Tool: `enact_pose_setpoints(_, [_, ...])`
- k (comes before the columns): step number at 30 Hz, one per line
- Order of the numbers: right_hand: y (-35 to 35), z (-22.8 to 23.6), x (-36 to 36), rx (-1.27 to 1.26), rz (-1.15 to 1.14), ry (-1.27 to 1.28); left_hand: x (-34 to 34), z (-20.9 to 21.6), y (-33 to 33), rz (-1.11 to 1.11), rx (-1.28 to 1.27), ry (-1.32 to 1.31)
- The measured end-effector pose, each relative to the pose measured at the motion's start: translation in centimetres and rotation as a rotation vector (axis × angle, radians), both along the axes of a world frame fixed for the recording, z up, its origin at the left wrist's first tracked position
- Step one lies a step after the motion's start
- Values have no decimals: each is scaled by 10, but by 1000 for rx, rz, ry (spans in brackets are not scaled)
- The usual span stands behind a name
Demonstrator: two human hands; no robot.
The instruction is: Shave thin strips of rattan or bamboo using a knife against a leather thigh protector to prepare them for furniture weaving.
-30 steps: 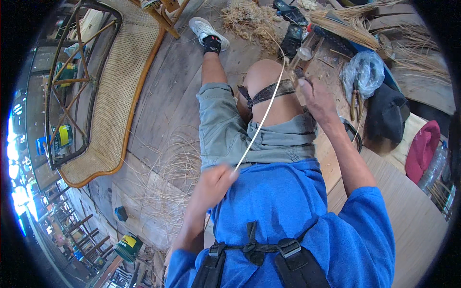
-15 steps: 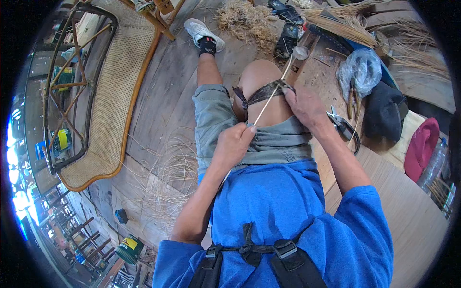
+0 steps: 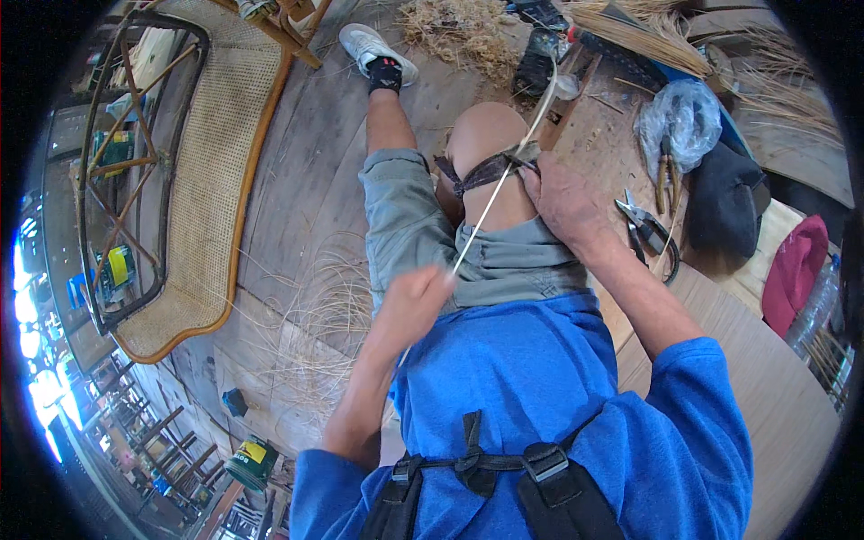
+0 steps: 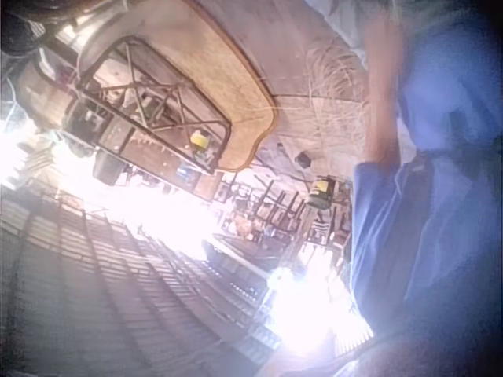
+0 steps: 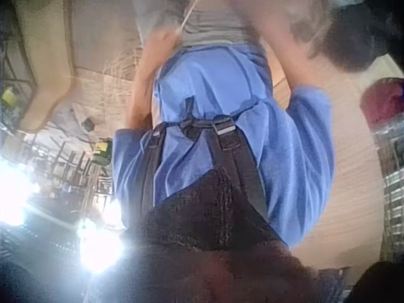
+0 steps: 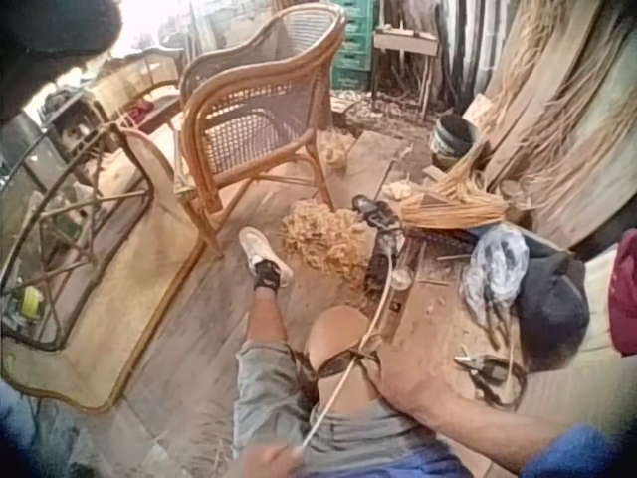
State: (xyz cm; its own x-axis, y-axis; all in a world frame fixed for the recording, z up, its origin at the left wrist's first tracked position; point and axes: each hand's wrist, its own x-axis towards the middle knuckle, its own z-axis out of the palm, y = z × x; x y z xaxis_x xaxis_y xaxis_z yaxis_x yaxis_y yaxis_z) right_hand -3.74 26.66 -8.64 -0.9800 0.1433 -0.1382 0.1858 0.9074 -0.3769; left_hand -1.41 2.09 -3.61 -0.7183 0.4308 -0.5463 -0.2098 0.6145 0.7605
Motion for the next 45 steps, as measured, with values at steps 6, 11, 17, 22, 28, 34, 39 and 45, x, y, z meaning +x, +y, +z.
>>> enact_pose_setpoints(6, [4, 7, -1, 56, 28, 83, 109, 54, -133, 183, -176, -408])
enact_pose_setpoints(11, [-6, 17, -3, 46, 24, -10, 92, 15, -136, -347, -563, 121])
enact_pose_setpoints(17, [-4, 22, 2, -11, 8, -46, -49, 5, 6, -91, -28, 318])
enact_pose_setpoints(22, [0, 16, 3, -38, -17, -79, -70, -21, 97, -160, -236, 307])
enact_pose_setpoints(28, [-3, 17, -2, -26, -2, -74, -34, -27, 48, -93, -12, 416])
enact_pose_setpoints(34, [9, 5, 0, -10, 14, -30, 55, 32, -62, -78, -133, 0])
enact_pose_setpoints(39, [11, 11, -2, -78, -59, -26, 121, 72, -139, 234, -95, -251])
enact_pose_setpoints(45, [38, 17, 3, -533, -193, -83, 74, 59, -67, 595, 49, -243])
